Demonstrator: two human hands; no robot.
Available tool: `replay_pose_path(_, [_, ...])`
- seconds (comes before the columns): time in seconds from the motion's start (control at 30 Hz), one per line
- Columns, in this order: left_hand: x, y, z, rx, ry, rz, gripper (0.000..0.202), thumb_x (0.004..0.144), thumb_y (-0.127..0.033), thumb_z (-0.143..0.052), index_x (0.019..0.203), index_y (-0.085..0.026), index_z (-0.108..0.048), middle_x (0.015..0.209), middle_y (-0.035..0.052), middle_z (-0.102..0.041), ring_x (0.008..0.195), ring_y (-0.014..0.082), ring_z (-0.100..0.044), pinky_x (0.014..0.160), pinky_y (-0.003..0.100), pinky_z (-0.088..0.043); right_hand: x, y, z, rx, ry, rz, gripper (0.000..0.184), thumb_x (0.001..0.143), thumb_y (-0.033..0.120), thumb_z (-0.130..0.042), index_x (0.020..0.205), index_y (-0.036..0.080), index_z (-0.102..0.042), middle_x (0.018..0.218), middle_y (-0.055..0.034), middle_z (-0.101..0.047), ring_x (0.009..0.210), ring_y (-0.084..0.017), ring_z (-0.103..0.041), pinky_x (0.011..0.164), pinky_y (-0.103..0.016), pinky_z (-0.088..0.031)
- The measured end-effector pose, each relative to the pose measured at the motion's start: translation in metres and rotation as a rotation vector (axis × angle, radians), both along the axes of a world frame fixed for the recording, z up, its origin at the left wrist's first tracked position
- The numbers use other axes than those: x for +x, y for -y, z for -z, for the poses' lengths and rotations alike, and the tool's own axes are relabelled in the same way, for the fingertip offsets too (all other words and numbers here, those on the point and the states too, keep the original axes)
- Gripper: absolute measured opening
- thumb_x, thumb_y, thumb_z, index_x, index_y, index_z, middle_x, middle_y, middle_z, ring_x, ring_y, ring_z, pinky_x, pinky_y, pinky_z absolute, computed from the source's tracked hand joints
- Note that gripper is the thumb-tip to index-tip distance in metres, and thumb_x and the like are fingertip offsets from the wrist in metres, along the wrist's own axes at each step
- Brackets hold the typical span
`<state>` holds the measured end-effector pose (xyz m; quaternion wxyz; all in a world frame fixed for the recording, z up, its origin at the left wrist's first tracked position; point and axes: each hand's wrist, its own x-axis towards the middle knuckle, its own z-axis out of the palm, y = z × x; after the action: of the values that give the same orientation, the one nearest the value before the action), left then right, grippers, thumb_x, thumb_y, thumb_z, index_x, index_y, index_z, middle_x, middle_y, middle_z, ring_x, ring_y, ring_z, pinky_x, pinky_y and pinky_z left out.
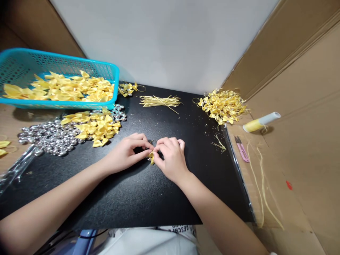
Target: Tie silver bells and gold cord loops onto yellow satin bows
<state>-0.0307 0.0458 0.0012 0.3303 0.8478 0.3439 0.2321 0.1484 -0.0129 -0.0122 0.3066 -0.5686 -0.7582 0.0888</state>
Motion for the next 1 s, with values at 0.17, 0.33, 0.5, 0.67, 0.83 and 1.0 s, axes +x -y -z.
replay_pose_path(0.17, [-0.0023,-0.0042,0.0047,0.013,0.008,0.038,0.012,0.085,-0.031,-0.066,0.087,-0.022,-0.075,0.073,0.0001,-0.057,0.077,0.0164,-0.054,0.076,0.03,-0.042,0.0021,-0.0011,0.0004,-0.034,-0.045,-0.001,0.01,0.086,0.021,-0.062,0.076,0.023,-0.061,0.092,0.0004,-0.068,0.091,-0.019,-0.056,0.085,-0.038,-0.031])
replay_pose_path(0.33, [-0.0017,-0.0037,0.0059,0.007,0.017,0.021,0.015,0.086,-0.032,-0.064,0.082,-0.021,-0.075,0.071,0.0005,-0.057,0.075,0.0165,-0.053,0.075,0.03,-0.042,0.003,-0.0018,-0.0003,-0.056,-0.053,-0.006,0.011,0.087,0.022,-0.062,0.076,0.023,-0.062,0.092,0.0003,-0.068,0.091,-0.019,-0.056,0.085,-0.038,-0.032])
replay_pose_path(0.5, [-0.0012,-0.0036,0.005,0.031,0.009,0.021,0.015,0.085,-0.03,-0.064,0.077,-0.021,-0.073,0.07,0.0004,-0.058,0.073,0.0159,-0.052,0.074,0.029,-0.041,0.0028,-0.0015,-0.0011,-0.065,-0.056,-0.007,0.011,0.086,0.021,-0.062,0.075,0.023,-0.061,0.092,0.0003,-0.068,0.091,-0.019,-0.056,0.085,-0.038,-0.032])
replay_pose_path(0.67, [-0.0003,-0.0026,0.0042,0.064,0.012,0.03,0.012,0.082,-0.025,-0.065,0.073,-0.02,-0.071,0.069,0.0,-0.058,0.071,0.0152,-0.05,0.072,0.028,-0.04,0.0025,-0.0021,-0.0017,-0.069,-0.062,-0.006,0.011,0.086,0.02,-0.063,0.075,0.023,-0.061,0.092,0.0001,-0.068,0.091,-0.019,-0.057,0.086,-0.038,-0.032])
replay_pose_path(0.83, [0.0005,-0.0018,0.0031,0.051,0.018,0.016,0.011,0.083,-0.026,-0.064,0.082,-0.02,-0.073,0.072,0.0005,-0.06,0.073,0.0155,-0.052,0.074,0.029,-0.04,0.0026,-0.0027,-0.0017,-0.082,-0.072,-0.004,0.011,0.086,0.021,-0.063,0.075,0.023,-0.061,0.092,0.0004,-0.069,0.091,-0.019,-0.056,0.086,-0.038,-0.032])
replay_pose_path(1.0, [-0.0003,-0.0019,0.004,0.09,0.034,0.026,0.013,0.085,-0.026,-0.064,0.082,-0.02,-0.074,0.069,0.0005,-0.058,0.07,0.015,-0.051,0.071,0.029,-0.039,0.0028,-0.003,-0.0012,-0.083,-0.084,-0.012,0.011,0.086,0.02,-0.063,0.076,0.022,-0.062,0.092,0.0006,-0.068,0.091,-0.018,-0.056,0.086,-0.037,-0.031])
